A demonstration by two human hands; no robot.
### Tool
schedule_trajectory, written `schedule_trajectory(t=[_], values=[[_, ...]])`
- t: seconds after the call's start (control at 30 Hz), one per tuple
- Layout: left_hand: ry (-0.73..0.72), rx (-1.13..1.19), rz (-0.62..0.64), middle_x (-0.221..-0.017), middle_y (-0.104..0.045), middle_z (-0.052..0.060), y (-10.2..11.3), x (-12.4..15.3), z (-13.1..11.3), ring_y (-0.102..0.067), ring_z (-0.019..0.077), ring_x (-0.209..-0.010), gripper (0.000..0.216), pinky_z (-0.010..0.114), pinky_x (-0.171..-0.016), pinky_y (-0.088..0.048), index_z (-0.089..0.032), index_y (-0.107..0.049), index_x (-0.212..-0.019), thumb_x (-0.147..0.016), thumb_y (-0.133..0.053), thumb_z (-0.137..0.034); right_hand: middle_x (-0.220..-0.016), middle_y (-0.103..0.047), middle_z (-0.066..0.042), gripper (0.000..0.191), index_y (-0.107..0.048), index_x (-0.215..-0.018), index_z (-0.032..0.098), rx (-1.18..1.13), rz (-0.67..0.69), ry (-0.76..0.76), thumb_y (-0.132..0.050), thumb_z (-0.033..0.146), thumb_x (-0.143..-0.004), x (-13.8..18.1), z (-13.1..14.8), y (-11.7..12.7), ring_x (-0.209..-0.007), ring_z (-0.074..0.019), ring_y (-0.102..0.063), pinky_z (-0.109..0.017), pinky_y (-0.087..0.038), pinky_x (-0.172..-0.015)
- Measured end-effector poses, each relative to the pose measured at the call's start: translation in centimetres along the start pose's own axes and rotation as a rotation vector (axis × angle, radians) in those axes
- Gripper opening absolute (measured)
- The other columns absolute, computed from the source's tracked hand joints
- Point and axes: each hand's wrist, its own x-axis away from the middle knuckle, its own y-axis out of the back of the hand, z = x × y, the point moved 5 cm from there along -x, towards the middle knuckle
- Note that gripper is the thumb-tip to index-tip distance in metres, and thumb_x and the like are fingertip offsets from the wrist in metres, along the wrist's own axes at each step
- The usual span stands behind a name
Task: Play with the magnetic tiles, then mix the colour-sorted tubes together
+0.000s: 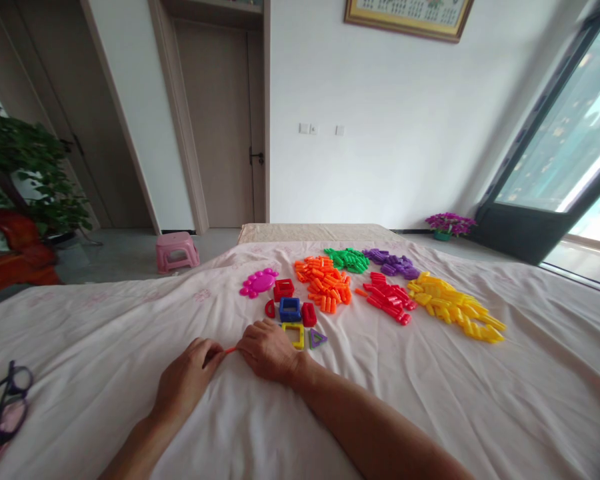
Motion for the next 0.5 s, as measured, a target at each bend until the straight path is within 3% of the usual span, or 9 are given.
schedule_trajectory(t=[0.5], values=[[0.032,0.000,-0.017,-0.096,-0.065,0.000,0.90,0.74,0.34,-0.062,0.0126,-0.083,0.018,0.023,-0.070,-0.037,-0.023,-0.063,-0.089,-0.092,-0.050,-0.035,-0.082,-0.063,-0.002,0.021,-0.066,-0.086,0.020,-0.006,-0.010,0.007,-0.049,0.026,-0.097,-0.02,0.16,0.22,-0.077,-0.0155,-0.050,-0.031,-0.032,-0.073]])
